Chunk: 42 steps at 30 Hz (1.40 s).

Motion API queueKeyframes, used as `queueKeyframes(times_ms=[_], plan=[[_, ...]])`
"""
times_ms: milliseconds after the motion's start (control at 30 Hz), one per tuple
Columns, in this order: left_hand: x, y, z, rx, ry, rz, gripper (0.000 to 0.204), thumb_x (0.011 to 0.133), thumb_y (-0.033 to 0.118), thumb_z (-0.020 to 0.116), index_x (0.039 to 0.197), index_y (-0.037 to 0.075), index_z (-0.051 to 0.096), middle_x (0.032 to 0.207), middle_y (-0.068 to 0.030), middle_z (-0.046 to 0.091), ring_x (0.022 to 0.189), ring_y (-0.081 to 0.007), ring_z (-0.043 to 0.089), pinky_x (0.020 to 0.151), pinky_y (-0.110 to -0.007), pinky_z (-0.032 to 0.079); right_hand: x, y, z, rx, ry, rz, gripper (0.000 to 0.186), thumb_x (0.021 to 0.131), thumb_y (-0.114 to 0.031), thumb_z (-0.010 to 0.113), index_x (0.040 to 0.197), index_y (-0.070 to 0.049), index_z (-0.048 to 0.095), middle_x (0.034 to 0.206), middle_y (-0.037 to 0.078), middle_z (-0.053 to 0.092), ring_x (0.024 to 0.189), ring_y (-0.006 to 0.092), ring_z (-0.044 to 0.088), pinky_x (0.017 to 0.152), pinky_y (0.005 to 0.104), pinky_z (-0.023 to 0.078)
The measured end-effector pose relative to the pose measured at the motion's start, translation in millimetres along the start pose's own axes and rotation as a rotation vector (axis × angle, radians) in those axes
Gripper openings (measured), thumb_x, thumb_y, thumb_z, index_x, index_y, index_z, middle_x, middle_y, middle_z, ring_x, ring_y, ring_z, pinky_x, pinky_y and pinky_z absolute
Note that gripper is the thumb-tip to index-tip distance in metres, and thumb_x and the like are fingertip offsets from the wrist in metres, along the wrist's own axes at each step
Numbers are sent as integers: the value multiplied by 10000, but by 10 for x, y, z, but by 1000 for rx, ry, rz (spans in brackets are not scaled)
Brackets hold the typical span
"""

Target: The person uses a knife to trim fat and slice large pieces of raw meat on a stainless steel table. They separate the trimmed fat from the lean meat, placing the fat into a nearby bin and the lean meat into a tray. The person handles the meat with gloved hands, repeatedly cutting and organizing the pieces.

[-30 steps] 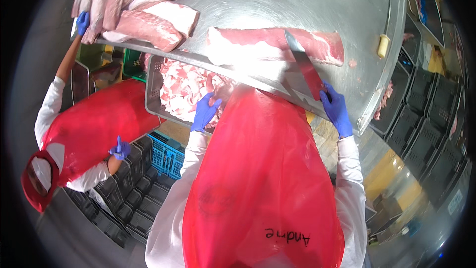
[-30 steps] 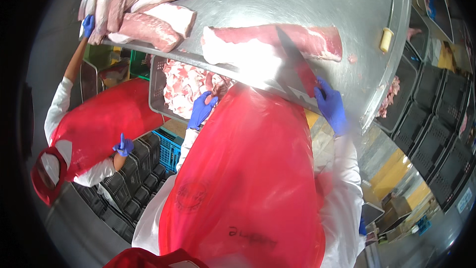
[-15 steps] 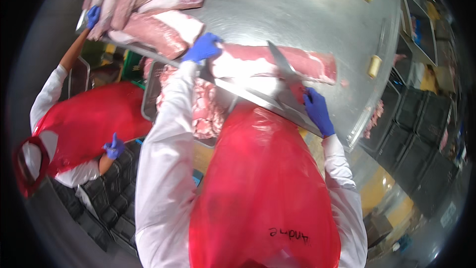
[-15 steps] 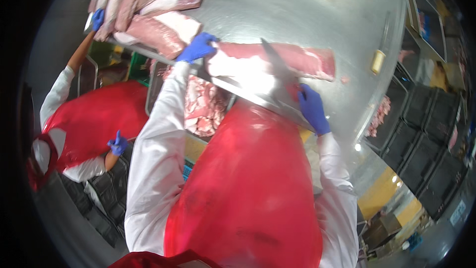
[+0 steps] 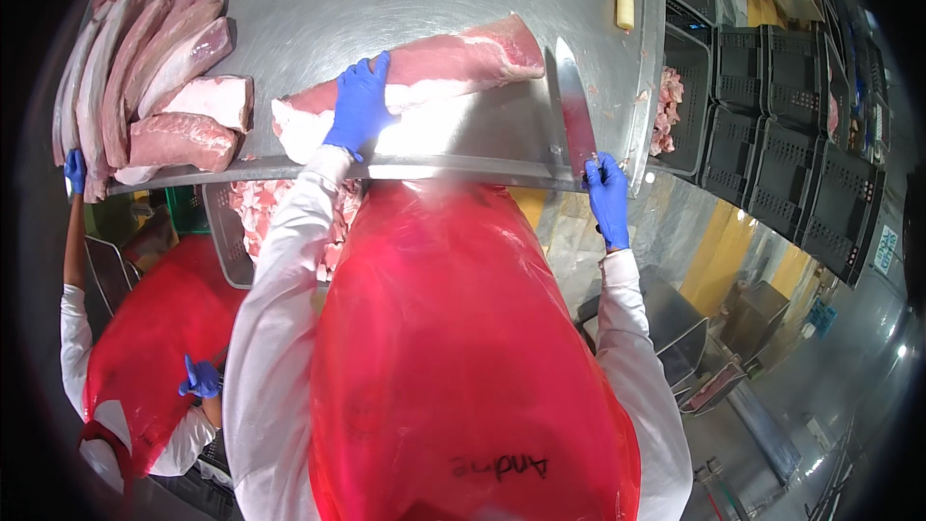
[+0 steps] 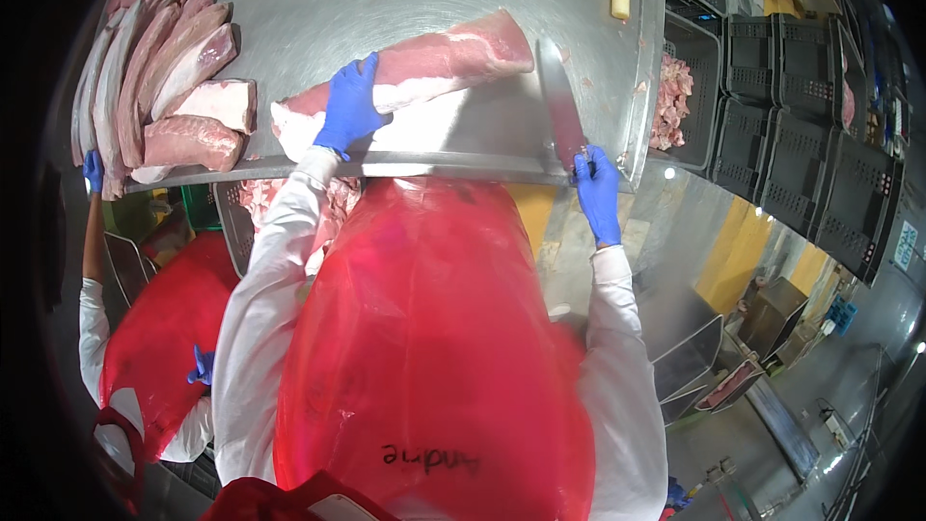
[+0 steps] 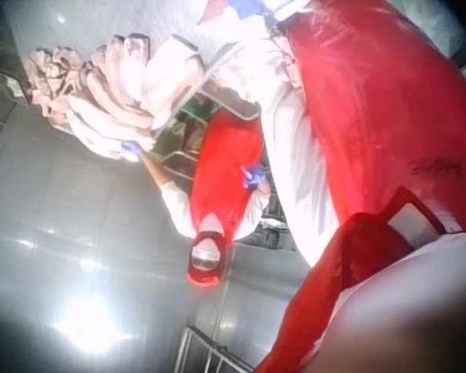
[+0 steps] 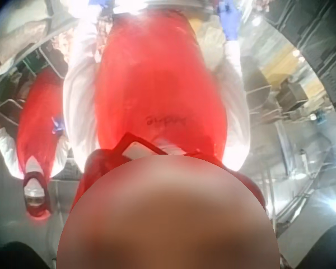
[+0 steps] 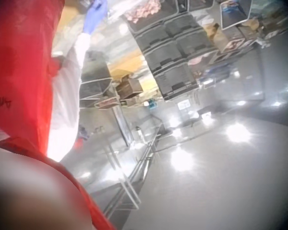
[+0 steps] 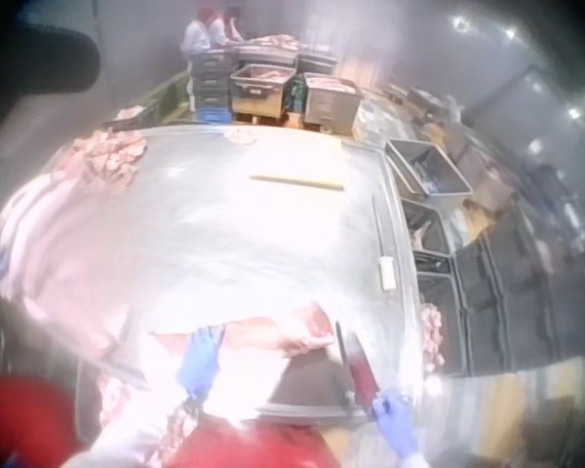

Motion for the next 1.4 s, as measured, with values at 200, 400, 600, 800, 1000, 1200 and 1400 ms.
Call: queueKeyframes(times_ms=[200, 400, 600, 800, 1000, 1200, 1400], plan=[[125, 58, -276, -128, -154, 86, 919, 654, 423, 823, 1374, -39, 488, 1169, -310, 631, 1093, -459, 623, 958, -461, 514, -247, 215, 130, -60, -19, 9, 185, 993, -159, 600, 1084, -1, 631, 739, 11, 601, 638, 67, 536, 575, 251, 461], [-76, -143, 116, -634, -699, 229, 1015, 543, 364, 806, 1416, -38, 479, 1302, -190, 622, 1233, -292, 579, 1099, -366, 394, -510, 5, 75, 24, -41, 94, 189, 987, -136, 585, 1098, 11, 627, 759, 81, 641, 630, 113, 554, 604, 294, 475], [-117, -149, 150, -847, -970, 185, 945, 503, 256, 763, 1374, -37, 541, 1342, -137, 595, 1266, -249, 529, 1129, -335, 346, -715, -82, 127, -15, -52, 35, 323, 981, -105, 582, 1297, -41, 603, 939, 137, 719, 728, 160, 642, 687, 304, 504], [-79, -267, 214, -910, -963, 47, 801, 567, 154, 691, 1343, -16, 591, 1274, -104, 643, 1192, -207, 571, 1090, -288, 386, -1038, 241, -36, -118, 42, -65, 417, 983, -84, 561, 1400, -107, 560, 1083, 158, 722, 885, 244, 704, 789, 327, 535], [-102, -410, 236, -885, -958, 20, 784, 599, 213, 722, 1326, -53, 598, 1219, -83, 675, 1122, -187, 612, 1041, -284, 429, -1413, 650, -139, -166, 41, 37, 403, 981, -68, 551, 1383, -89, 579, 1121, 148, 717, 872, 211, 655, 791, 311, 528], [-124, -360, 132, -883, -968, 95, 835, 636, 334, 797, 1329, -78, 580, 1242, -111, 659, 1145, -195, 601, 1038, -315, 432, -1271, 544, 225, 31, 70, 112, 424, 985, -64, 565, 1409, -75, 555, 1102, 83, 729, 753, 100, 570, 743, 265, 508], [-81, 227, -62, -795, -1018, 227, 688, 813, 219, 671, 1424, -42, 491, 1298, -159, 632, 1254, -272, 560, 1072, -400, 415, -1493, 523, 166, 361, -51, 112, 443, 1006, -99, 538, 1447, -66, 511, 1340, 133, 625, 1208, 211, 585, 1042, 371, 467]])
Point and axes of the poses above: each hand's wrist, its own x-axis towards the middle knuckle, its own z-axis out of the palm, y = z × x, the point moved 6 cm from there along x, towards the middle knuckle
